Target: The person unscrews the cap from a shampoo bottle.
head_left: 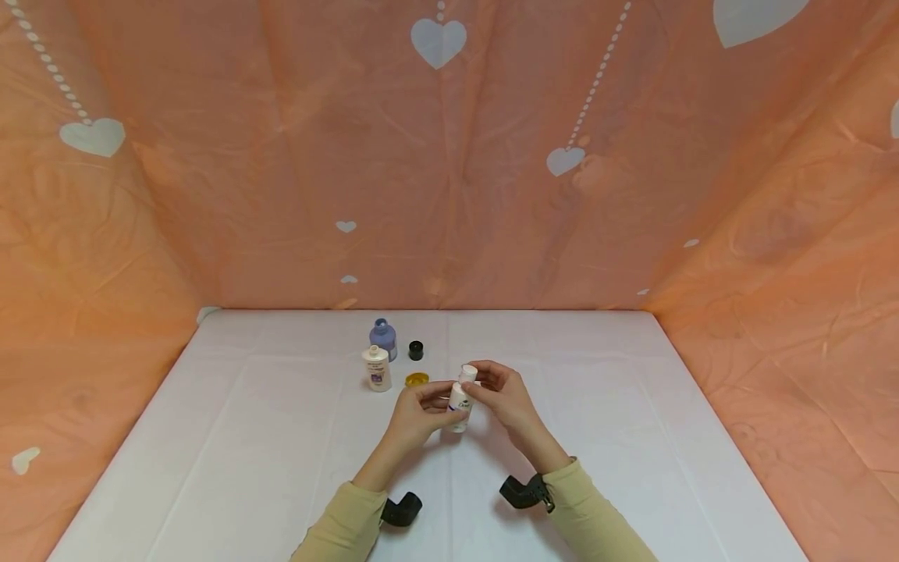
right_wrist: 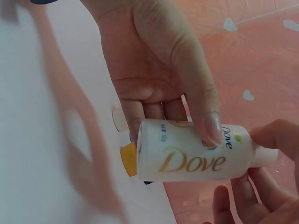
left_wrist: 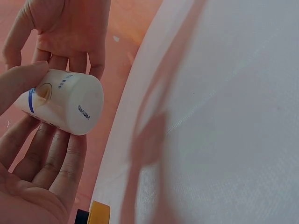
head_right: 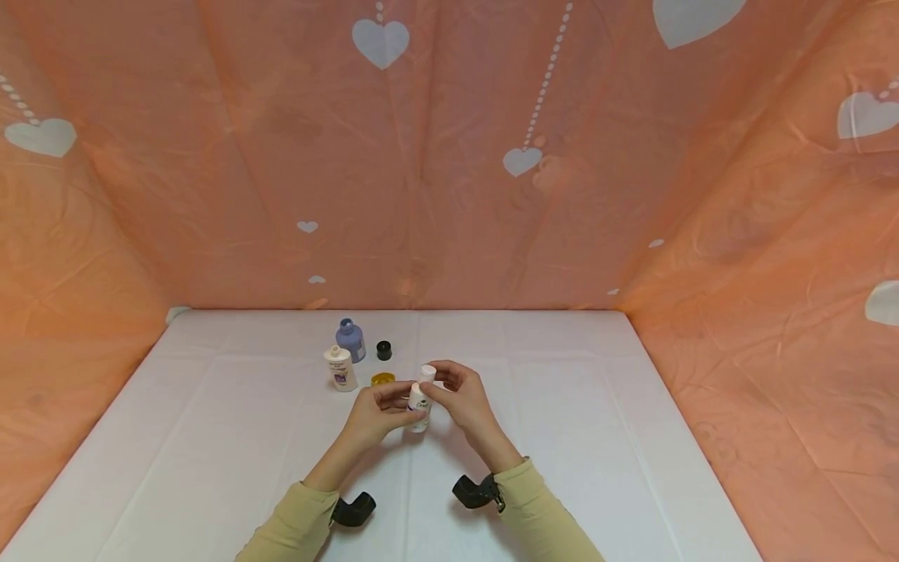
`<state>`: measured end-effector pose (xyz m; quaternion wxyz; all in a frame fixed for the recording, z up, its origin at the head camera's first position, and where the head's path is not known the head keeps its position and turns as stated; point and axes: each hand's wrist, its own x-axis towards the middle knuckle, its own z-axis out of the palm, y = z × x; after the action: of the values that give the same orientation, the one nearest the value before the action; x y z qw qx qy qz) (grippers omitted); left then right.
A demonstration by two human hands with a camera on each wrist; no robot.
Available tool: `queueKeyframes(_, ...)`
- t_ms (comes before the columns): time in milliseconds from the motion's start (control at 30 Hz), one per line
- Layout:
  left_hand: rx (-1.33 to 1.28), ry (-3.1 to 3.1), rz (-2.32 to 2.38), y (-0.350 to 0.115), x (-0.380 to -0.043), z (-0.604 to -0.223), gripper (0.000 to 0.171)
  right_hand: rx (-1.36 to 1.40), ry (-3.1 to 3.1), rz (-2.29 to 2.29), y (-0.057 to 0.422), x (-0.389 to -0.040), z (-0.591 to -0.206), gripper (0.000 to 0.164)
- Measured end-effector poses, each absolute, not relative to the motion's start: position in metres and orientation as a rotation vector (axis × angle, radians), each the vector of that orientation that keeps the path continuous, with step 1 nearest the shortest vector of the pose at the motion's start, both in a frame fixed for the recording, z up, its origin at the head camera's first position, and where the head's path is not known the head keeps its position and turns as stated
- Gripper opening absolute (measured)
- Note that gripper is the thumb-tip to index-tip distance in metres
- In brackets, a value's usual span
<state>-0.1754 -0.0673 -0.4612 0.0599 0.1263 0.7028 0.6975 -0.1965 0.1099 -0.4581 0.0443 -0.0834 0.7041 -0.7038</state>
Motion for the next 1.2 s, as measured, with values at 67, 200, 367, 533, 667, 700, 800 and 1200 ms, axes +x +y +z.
queueKeyframes(67,0.379,2.129,2.112,-0.067,-0.173,-0.458,0.046,-0.284,2.128,-2.142,0.112,-0.196,-0.457,0.036)
queueKeyframes(200,0.371,2.139,2.106,-0.067,-0.172,-0.456,0.046,-0.33,2.12,-2.112,0.115,-0.195,-0.456,0.039)
queueKeyframes(367,0.369,2.154,2.101,-0.068,-0.171,-0.455,0.045,-0.325,2.222,-2.075,0.113,-0.197,-0.455,0.041)
queueKeyframes(533,0.358,2.178,2.085,-0.067,-0.17,-0.453,0.044,-0.26,2.313,-2.084,0.11,-0.198,-0.458,0.042)
queueKeyframes(667,0.367,2.168,2.099,-0.067,-0.17,-0.455,0.045,-0.218,2.335,-2.099,0.109,-0.198,-0.457,0.042)
queueKeyframes(700,0.367,2.164,2.102,-0.067,-0.17,-0.456,0.045,-0.21,2.332,-2.104,0.108,-0.195,-0.452,0.04)
queueKeyframes(800,0.372,2.17,2.103,-0.067,-0.174,-0.466,0.045,-0.197,2.32,-2.107,0.106,-0.192,-0.447,0.034)
queueKeyframes(1200,0.362,2.198,2.116,-0.069,-0.184,-0.493,0.049,-0.273,2.175,-2.115,0.111,-0.195,-0.461,0.038)
